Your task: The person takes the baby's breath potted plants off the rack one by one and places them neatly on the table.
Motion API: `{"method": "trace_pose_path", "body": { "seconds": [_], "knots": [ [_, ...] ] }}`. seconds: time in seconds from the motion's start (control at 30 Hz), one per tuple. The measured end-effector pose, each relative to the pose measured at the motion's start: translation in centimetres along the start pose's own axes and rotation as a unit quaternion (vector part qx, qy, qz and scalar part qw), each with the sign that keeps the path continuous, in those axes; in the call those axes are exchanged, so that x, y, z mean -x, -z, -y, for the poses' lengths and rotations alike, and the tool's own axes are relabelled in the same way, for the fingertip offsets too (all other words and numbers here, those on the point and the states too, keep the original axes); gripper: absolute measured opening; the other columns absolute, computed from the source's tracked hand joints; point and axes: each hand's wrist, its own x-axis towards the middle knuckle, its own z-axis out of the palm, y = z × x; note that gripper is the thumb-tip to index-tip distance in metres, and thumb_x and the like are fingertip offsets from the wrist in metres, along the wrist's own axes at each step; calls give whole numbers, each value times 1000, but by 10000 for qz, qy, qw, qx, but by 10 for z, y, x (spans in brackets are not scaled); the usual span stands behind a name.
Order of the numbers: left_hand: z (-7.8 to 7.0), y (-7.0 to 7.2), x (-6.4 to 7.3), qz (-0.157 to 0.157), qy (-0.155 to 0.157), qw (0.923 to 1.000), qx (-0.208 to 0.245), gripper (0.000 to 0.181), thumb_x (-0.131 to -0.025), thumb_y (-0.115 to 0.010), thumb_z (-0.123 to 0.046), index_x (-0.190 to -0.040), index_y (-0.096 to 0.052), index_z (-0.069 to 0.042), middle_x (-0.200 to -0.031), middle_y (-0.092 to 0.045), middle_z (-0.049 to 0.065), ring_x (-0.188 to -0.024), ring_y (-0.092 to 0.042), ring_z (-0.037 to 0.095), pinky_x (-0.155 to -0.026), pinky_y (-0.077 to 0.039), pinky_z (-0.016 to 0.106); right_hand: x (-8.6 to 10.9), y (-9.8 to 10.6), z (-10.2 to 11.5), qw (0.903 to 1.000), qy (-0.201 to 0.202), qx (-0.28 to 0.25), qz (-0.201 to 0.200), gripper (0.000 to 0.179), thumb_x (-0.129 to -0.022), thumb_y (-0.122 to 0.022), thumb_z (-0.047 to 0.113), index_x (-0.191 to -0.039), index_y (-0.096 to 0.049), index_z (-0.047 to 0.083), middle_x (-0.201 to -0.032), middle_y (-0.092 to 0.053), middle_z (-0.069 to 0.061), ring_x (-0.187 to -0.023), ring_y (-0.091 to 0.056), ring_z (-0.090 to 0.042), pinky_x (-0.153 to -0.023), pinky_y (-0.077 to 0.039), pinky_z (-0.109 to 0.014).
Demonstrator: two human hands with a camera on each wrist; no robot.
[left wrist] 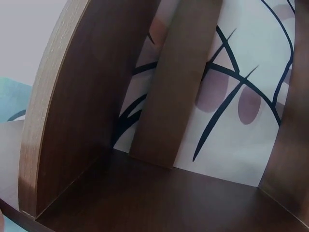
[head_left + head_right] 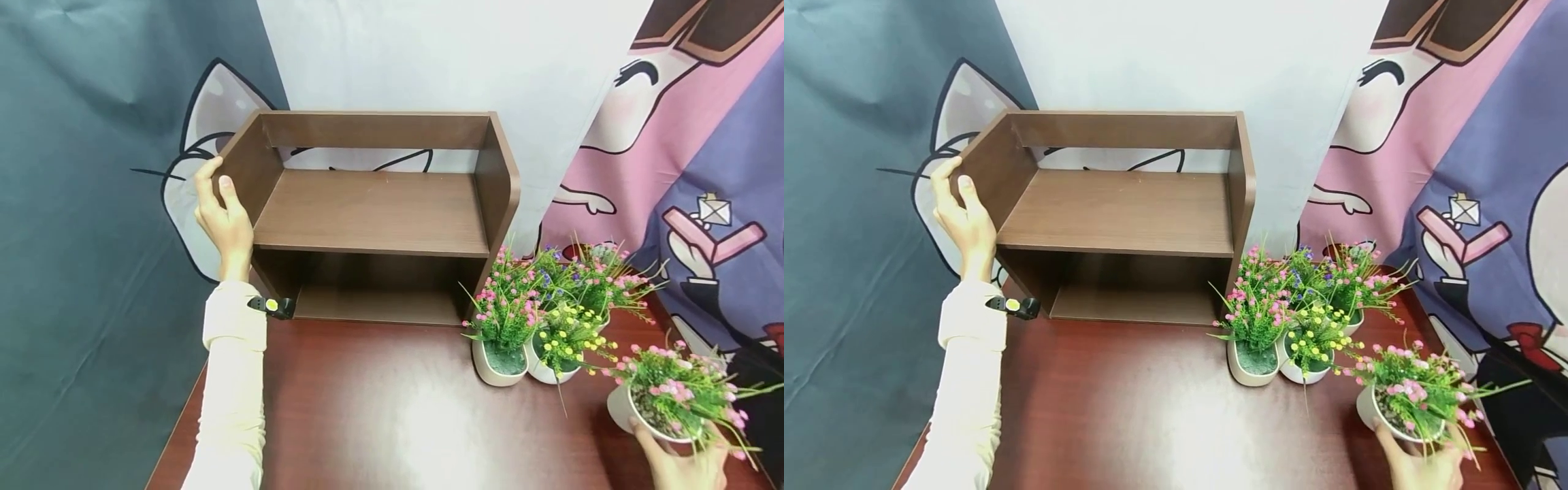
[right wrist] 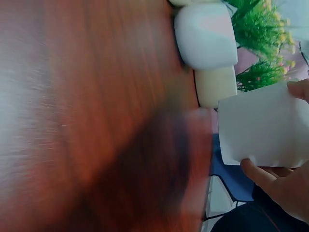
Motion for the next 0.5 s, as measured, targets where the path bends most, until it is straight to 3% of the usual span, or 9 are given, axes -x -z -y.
{"method": "trace_pose_path", "body": {
  "seconds": [0.07,0.2,0.3,0.5],
  "knots": [
    [-10,1,0,-47,32,10000,18,24,-88,-45,-12,-108,-56,-18,-107,-56,-12,-79,-48,11,-75,-34,22,-10,-2,2,9988,184,396,219,95,-61,-71,42,-135,-17,16,-128,-28,-29,-113,-23,-50,-88,-20,-55],
    [-21,3,0,-130,65,9999,26,23,-87,-45,-11,-107,-56,-16,-105,-57,-12,-78,-48,10,-76,-34,21,-26,-17,6,9957,734,-5,560,93,-63,-72,36,-135,-16,21,-132,-27,-22,-114,-24,-48,-90,-19,-52],
    [-21,0,-1,-122,7,9999,22,23,-87,-45,-11,-107,-56,-16,-105,-57,-11,-79,-48,10,-77,-34,22,-37,-34,4,9931,1001,-316,514,87,-64,-72,33,-133,-19,25,-130,-28,-17,-114,-27,-46,-92,-19,-49],
    [-19,-3,1,-159,10,9998,87,23,-87,-45,-11,-106,-57,-15,-105,-58,-11,-85,-50,8,-79,-34,22,-72,-65,-14,9920,1096,-532,337,86,-61,-72,41,-129,-21,29,-127,-33,-15,-113,-32,-42,-91,-22,-48]
  ]
}}
